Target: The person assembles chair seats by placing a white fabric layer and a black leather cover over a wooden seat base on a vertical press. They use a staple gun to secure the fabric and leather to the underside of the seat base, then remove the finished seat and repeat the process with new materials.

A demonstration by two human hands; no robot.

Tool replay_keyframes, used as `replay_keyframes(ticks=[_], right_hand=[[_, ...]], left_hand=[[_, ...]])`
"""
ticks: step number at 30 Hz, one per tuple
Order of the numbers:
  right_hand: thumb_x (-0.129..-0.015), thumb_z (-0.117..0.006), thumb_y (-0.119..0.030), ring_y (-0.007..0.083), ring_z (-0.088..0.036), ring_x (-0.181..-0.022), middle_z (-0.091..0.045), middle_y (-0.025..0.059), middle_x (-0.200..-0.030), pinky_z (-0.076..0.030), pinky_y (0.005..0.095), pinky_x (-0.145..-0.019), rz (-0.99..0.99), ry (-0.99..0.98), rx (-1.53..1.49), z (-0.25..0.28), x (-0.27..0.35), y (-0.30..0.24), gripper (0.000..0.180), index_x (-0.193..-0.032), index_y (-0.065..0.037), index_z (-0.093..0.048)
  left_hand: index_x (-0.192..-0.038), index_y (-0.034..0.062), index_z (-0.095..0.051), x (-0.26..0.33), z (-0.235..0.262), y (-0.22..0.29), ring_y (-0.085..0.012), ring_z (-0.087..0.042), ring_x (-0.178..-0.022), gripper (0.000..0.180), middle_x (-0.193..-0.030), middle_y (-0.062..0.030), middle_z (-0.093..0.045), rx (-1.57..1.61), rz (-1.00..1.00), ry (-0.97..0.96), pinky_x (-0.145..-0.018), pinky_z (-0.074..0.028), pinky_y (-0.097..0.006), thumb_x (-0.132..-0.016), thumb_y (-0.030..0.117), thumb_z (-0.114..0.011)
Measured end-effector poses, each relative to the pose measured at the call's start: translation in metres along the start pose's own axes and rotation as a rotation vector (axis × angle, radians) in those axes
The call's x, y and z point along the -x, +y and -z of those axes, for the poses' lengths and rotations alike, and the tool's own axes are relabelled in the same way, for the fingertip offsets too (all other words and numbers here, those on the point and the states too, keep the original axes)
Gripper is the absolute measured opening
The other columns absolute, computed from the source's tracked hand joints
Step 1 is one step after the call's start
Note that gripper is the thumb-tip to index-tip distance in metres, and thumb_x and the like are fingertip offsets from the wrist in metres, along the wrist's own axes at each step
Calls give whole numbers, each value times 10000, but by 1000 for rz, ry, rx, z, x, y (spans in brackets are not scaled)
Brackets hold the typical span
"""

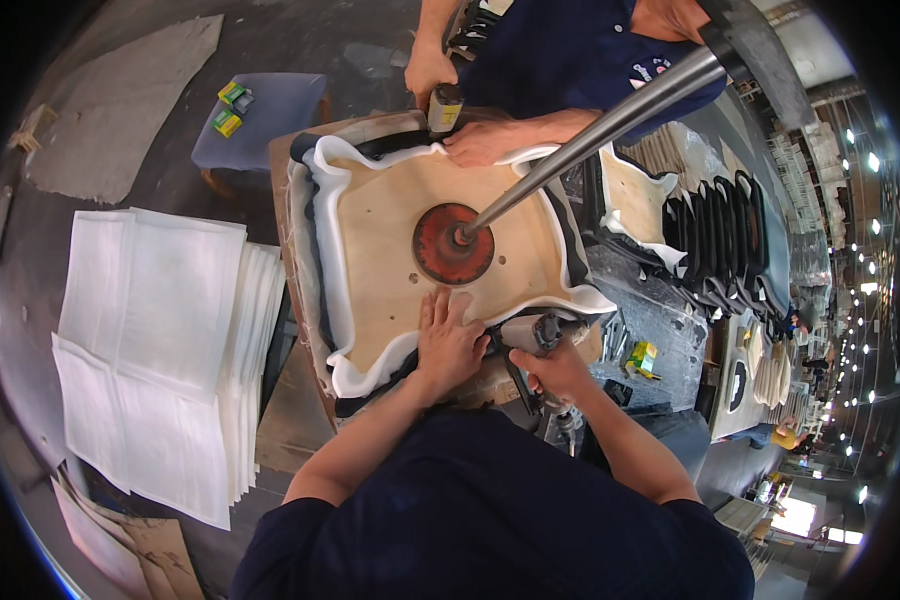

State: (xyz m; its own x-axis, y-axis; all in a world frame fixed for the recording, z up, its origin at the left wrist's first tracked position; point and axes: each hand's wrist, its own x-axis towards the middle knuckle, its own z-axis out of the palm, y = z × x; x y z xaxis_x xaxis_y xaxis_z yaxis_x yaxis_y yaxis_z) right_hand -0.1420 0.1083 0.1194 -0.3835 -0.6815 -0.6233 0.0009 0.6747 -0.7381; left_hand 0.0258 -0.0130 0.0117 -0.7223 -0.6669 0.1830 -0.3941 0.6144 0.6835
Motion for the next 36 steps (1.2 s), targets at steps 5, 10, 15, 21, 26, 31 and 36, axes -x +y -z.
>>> replay_keyframes(ticks=[5,10,15,21,26,31,36], right_hand=[[-969,-846,-248,94,-598,-512,-689,16,-758,-466,284,-458,-15,37,165,-7,-8,-5,304,-1108,-4,-730],[-987,-837,-252,89,-601,-524,-684,8,-772,-471,271,-470,29,54,16,-6,2,2,298,-1114,-9,-723],[-1004,-820,-236,84,-613,-546,-680,3,-779,-487,266,-488,57,166,-40,-5,19,23,280,-1130,-7,-720],[-982,-830,-239,109,-651,-549,-714,38,-750,-509,305,-503,110,183,3,-5,17,21,295,-1042,39,-749],[-970,-838,-255,122,-660,-538,-713,47,-712,-517,321,-505,78,190,23,-5,15,21,308,-983,43,-760],[-991,-830,-250,105,-625,-507,-676,16,-693,-476,281,-451,128,203,-35,-7,12,29,273,-1007,6,-737],[-947,-866,-285,136,-664,-549,-739,61,-793,-520,318,-510,36,225,4,-2,9,30,372,-1059,55,-763]], left_hand=[[-922,95,-816,-1,-7,6,-484,-347,-1551,168,-1483,-145,-556,35,19,37,-1292,-219,-693,-872,253,-839],[-969,85,-800,2,3,-1,-480,-347,-1552,206,-1496,-160,-551,43,18,-28,-1287,-225,-701,-862,252,-856],[-1064,97,-779,9,30,1,-484,-364,-1539,274,-1503,-196,-540,-20,-21,-65,-1290,-227,-698,-854,244,-873],[-1120,72,-760,18,24,2,-488,-355,-1544,372,-1489,-220,-519,-49,-52,-54,-1292,-243,-686,-835,272,-889],[-1088,68,-720,12,14,-7,-510,-347,-1542,376,-1473,-208,-519,6,-67,-62,-1285,-245,-691,-847,299,-896],[-1026,69,-702,9,9,-9,-526,-356,-1524,372,-1439,-197,-525,-19,-117,-43,-1271,-260,-685,-825,301,-911],[-984,47,-712,0,12,-14,-531,-374,-1489,355,-1433,-204,-508,53,-226,-51,-1266,-289,-653,-801,272,-917]])
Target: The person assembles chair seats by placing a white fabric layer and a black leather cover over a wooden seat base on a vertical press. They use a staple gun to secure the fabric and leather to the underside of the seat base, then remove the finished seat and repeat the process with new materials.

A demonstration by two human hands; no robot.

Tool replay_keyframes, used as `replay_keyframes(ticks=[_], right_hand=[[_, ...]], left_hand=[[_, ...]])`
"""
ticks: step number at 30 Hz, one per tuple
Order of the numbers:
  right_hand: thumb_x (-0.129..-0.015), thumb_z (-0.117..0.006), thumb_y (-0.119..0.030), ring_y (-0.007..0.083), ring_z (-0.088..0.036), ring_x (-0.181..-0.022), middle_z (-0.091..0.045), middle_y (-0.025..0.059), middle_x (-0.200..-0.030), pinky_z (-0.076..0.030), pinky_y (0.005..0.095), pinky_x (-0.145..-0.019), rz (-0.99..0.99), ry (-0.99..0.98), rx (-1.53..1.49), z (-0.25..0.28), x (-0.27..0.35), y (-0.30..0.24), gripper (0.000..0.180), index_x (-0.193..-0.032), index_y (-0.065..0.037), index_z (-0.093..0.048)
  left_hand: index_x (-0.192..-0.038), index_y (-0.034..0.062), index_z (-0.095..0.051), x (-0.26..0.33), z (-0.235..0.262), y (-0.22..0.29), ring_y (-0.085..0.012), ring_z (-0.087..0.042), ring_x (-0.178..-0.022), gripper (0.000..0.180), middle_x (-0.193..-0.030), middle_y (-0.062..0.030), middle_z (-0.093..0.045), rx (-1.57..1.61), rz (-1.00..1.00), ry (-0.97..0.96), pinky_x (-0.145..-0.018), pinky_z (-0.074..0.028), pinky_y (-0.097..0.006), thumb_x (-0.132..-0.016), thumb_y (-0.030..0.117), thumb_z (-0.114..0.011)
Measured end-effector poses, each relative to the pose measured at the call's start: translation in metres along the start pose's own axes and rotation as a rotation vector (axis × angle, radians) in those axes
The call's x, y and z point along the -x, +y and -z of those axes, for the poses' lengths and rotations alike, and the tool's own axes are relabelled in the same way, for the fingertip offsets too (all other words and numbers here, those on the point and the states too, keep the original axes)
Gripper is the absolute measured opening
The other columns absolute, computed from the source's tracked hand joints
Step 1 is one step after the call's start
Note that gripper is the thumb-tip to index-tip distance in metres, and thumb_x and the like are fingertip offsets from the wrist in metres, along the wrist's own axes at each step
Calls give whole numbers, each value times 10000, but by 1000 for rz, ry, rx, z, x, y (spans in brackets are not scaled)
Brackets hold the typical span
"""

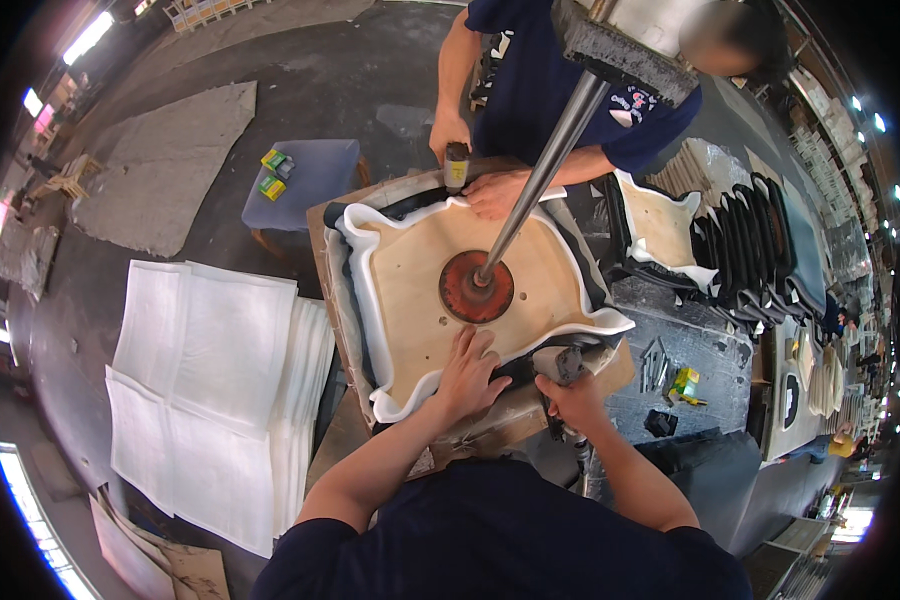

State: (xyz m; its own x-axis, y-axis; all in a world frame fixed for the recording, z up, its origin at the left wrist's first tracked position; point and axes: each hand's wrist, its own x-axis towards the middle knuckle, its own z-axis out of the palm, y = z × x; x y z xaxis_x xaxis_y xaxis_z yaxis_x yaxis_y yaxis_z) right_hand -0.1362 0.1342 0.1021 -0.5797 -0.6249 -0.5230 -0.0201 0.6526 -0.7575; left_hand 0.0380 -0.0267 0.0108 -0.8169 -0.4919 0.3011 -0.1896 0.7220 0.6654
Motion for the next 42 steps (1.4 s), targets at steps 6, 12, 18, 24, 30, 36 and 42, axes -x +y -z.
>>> replay_keyframes(ticks=[6,12,18,24,30,36,42], right_hand=[[-933,-876,-282,150,-645,-528,-744,76,-808,-524,325,-493,6,14,-5,-1,1,-16,409,-1109,62,-743],[-932,-874,-290,148,-661,-533,-748,76,-809,-530,315,-497,29,56,-11,0,2,-18,417,-1108,62,-738],[-915,-891,-332,148,-661,-541,-739,77,-777,-531,318,-518,-38,88,-4,-3,1,-13,421,-1034,47,-749],[-911,-900,-370,139,-663,-546,-715,59,-724,-528,314,-522,-82,33,93,-2,1,-22,446,-1035,33,-757],[-933,-904,-323,125,-640,-541,-688,29,-696,-508,308,-498,-120,-62,54,-13,3,-32,378,-1040,4,-746],[-925,-903,-350,129,-639,-528,-701,41,-700,-500,309,-490,-162,-80,143,-13,-4,-29,421,-1059,19,-751],[-922,-888,-335,132,-639,-512,-716,55,-706,-499,328,-485,-111,-45,147,-28,-6,-50,401,-1061,18,-757]], left_hand=[[-957,33,-729,0,3,-11,-542,-382,-1480,337,-1455,-211,-516,71,-26,-48,-1272,-292,-641,-796,259,-921],[-952,24,-755,-7,-2,-12,-521,-380,-1472,340,-1462,-185,-529,68,-48,-43,-1273,-291,-616,-790,263,-935],[-930,30,-762,-16,2,-11,-460,-406,-1482,303,-1447,-156,-565,65,-58,-97,-1284,-265,-608,-828,280,-899],[-922,51,-777,-16,0,-13,-383,-409,-1492,194,-1426,-110,-584,75,-20,-106,-1309,-231,-614,-871,229,-835],[-920,35,-773,-18,-3,-12,-383,-433,-1494,133,-1432,-109,-591,127,46,-92,-1313,-233,-609,-873,158,-794],[-901,3,-764,-19,-3,-8,-379,-440,-1493,129,-1435,-119,-591,146,89,-70,-1304,-258,-609,-873,129,-774],[-866,24,-749,-17,-4,-8,-392,-431,-1505,134,-1467,-121,-583,118,103,-51,-1304,-249,-611,-864,143,-809]])
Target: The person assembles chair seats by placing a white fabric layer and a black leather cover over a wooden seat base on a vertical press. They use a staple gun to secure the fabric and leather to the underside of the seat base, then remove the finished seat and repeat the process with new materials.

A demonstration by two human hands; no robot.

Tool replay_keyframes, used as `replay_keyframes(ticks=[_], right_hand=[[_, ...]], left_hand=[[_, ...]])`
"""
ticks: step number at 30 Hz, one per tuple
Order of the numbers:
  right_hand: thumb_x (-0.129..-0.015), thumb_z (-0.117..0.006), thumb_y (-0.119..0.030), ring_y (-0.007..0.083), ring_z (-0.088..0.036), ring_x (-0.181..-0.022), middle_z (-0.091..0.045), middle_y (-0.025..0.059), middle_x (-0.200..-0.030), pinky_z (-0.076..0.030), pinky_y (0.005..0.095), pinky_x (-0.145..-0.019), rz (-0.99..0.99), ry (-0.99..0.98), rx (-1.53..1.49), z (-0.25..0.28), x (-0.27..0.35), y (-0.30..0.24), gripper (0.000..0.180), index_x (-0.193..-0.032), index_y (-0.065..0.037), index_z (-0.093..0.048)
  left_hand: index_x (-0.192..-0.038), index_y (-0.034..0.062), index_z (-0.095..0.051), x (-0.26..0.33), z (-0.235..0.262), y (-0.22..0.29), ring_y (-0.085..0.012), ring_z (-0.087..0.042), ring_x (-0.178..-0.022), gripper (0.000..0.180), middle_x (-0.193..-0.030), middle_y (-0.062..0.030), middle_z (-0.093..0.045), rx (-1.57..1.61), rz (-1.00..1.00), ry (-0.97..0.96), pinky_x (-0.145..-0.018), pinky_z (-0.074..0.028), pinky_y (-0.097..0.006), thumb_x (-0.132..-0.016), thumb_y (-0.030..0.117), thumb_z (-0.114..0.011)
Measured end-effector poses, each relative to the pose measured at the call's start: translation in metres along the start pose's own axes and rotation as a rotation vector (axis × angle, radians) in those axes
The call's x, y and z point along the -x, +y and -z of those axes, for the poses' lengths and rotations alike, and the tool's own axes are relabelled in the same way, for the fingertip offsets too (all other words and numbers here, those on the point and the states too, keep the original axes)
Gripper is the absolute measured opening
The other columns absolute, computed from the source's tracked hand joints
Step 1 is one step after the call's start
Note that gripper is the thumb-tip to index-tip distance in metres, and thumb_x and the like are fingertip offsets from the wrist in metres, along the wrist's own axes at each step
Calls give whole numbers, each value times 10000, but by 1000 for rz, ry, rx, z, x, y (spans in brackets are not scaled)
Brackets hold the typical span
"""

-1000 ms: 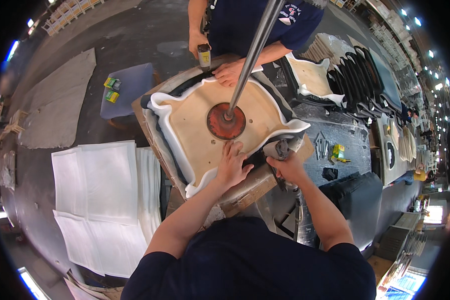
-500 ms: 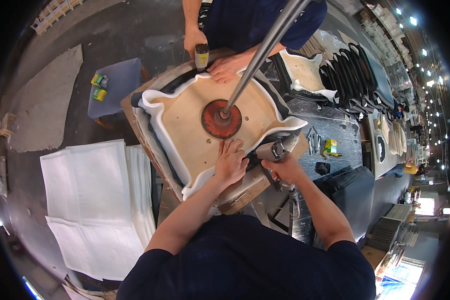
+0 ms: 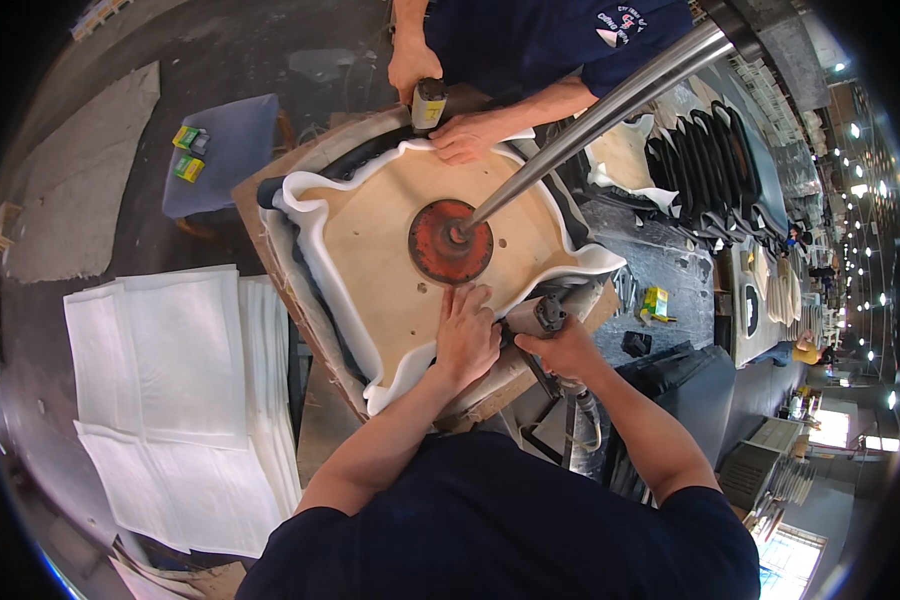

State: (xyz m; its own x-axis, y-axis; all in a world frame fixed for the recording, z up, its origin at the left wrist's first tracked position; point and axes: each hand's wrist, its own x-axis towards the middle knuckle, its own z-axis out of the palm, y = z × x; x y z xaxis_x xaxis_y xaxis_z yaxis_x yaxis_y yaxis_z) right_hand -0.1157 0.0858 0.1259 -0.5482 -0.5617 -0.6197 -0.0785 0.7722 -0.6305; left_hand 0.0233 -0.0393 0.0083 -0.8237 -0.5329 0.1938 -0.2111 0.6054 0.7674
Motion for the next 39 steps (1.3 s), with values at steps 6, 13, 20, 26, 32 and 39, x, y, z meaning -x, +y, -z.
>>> replay_keyframes(ticks=[6,13,20,26,32,39], right_hand=[[-919,-890,-314,127,-634,-512,-716,45,-722,-504,317,-480,-25,33,32,1,1,-4,390,-1085,15,-761],[-935,-886,-249,120,-631,-532,-717,46,-772,-504,299,-479,23,-1,-188,0,10,9,358,-1120,24,-747],[-921,-879,-273,121,-626,-505,-719,56,-734,-494,301,-467,32,-5,-16,-13,12,2,366,-1090,31,-765],[-925,-876,-277,130,-636,-493,-716,53,-710,-497,310,-468,37,10,44,-16,6,-6,337,-1024,30,-779],[-928,-893,-305,119,-645,-536,-715,47,-726,-504,312,-492,10,-28,-54,-13,15,-1,383,-1073,29,-773],[-930,-888,-308,116,-631,-540,-705,42,-723,-502,303,-504,-44,-53,-15,-19,18,2,395,-1115,20,-768]], left_hand=[[-992,29,-776,12,17,5,-449,-353,-1548,216,-1486,-137,-538,-131,25,-91,-1303,-208,-682,-874,204,-826],[-884,76,-716,11,13,-3,-429,-347,-1544,201,-1465,-105,-551,-38,60,-17,-1291,-193,-687,-838,208,-860],[-890,66,-743,10,9,0,-399,-349,-1539,162,-1455,-106,-554,-15,93,0,-1317,-173,-657,-826,179,-839],[-880,53,-762,16,11,-9,-405,-363,-1542,129,-1456,-117,-562,4,62,9,-1302,-209,-675,-822,145,-831],[-831,45,-762,13,6,-10,-430,-399,-1528,47,-1410,-136,-599,85,104,82,-1287,-215,-685,-812,65,-799],[-796,24,-755,16,-1,-7,-437,-412,-1522,28,-1371,-154,-614,139,111,139,-1281,-221,-684,-815,37,-770]])
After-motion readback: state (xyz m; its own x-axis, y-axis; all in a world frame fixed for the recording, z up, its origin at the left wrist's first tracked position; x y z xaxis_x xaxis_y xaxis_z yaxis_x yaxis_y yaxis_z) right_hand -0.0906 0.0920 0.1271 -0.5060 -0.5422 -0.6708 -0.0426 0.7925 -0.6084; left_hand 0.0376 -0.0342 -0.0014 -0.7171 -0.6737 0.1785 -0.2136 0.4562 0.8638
